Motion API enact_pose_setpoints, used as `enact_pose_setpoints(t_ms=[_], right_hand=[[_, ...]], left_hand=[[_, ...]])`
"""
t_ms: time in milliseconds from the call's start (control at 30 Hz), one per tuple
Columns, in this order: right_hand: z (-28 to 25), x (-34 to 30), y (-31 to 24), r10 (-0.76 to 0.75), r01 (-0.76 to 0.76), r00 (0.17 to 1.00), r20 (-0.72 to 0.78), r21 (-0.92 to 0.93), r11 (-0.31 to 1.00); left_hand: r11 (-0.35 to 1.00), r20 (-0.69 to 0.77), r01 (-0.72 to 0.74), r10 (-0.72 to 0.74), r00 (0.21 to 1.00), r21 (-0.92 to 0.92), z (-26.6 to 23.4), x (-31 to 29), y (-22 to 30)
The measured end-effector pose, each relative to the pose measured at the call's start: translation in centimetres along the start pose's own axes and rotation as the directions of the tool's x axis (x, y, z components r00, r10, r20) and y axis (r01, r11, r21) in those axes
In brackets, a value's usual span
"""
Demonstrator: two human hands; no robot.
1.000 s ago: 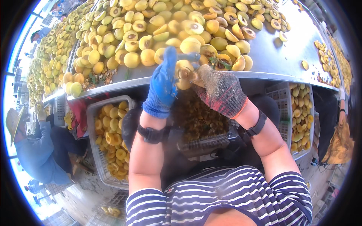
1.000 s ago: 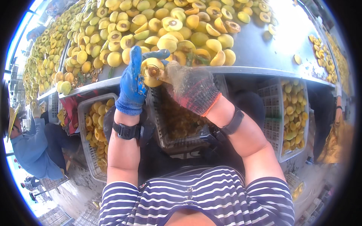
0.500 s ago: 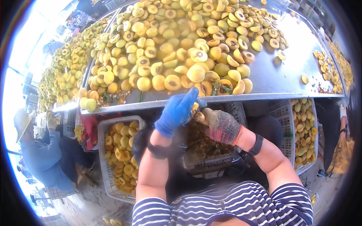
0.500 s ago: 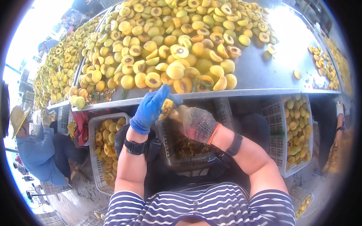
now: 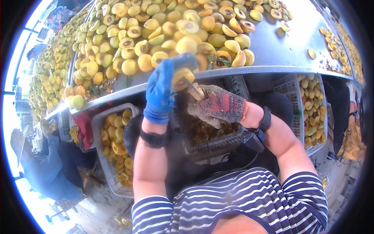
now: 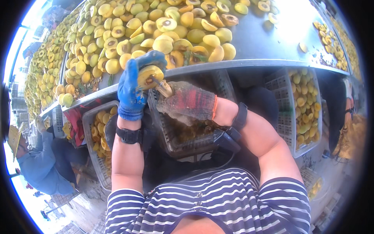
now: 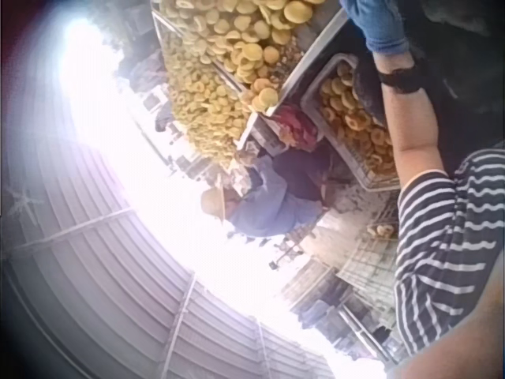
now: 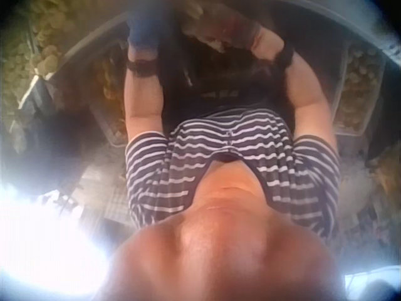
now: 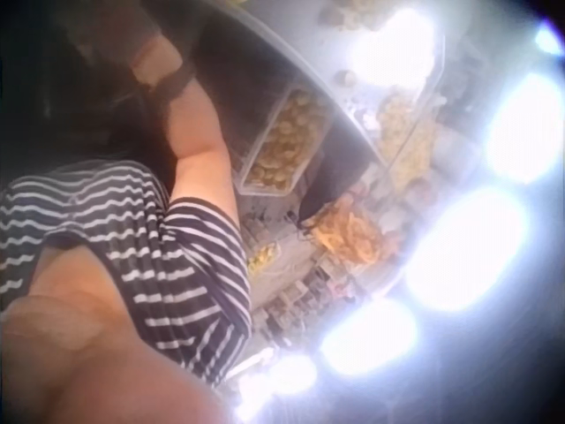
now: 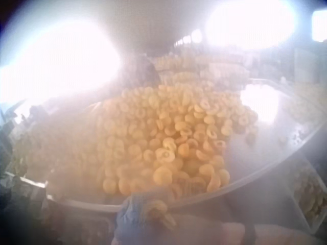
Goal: The person removes seeds from halves of fruit using a small tool and places the processed fruit into a plastic crate.
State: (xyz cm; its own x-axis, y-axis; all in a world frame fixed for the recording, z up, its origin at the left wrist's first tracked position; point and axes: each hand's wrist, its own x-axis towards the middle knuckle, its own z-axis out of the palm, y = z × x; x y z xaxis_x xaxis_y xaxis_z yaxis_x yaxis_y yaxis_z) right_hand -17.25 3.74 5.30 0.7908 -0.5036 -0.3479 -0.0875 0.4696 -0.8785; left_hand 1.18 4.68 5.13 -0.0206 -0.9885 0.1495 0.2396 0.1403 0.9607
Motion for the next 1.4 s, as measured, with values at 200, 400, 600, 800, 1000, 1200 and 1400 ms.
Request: enact_pose_setpoints(t_ms=[200,400,600,800,1000,1200,1400], right_hand=[[1.0,0.2,-0.3,-0.053,0.039,0.997,-0.056,-0.232,0.972],[0.5,1.7,2.9,-0.366,0.304,0.926,-0.088,-0.4,0.865],[0.2,1.7,3.4,-0.389,0.348,0.921,-0.024,-0.401,0.848],[0.2,2.6,3.5,-0.44,0.419,0.897,0.037,-0.384,0.822],[0.1,2.8,4.0,-0.452,0.388,0.892,-0.023,-0.475,0.79],[-0.2,3.4,6.5,-0.447,0.411,0.895,-0.002,-0.388,0.825],[0.2,2.9,5.0,-0.368,0.369,0.928,0.06,-0.295,0.882]], left_hand=[[0.988,-0.152,0.114,-0.129,0.98,-0.104,0.5,-0.3,-0.2],[0.988,-0.154,0.138,-0.148,0.977,-0.072,1.6,0.3,0.2],[0.979,-0.195,0.165,-0.14,0.971,0.12,1.9,0.4,0.1],[0.991,-0.317,0.131,-0.124,0.94,0.002,2.6,-0.2,-0.3],[0.978,-0.265,0.111,-0.062,0.962,0.177,1.7,0.1,-0.4],[0.832,-0.143,0.116,-0.045,0.989,0.543,1.6,-0.4,0.6],[0.947,-0.186,0.19,-0.144,0.972,0.26,0.8,-0.3,0.0]])
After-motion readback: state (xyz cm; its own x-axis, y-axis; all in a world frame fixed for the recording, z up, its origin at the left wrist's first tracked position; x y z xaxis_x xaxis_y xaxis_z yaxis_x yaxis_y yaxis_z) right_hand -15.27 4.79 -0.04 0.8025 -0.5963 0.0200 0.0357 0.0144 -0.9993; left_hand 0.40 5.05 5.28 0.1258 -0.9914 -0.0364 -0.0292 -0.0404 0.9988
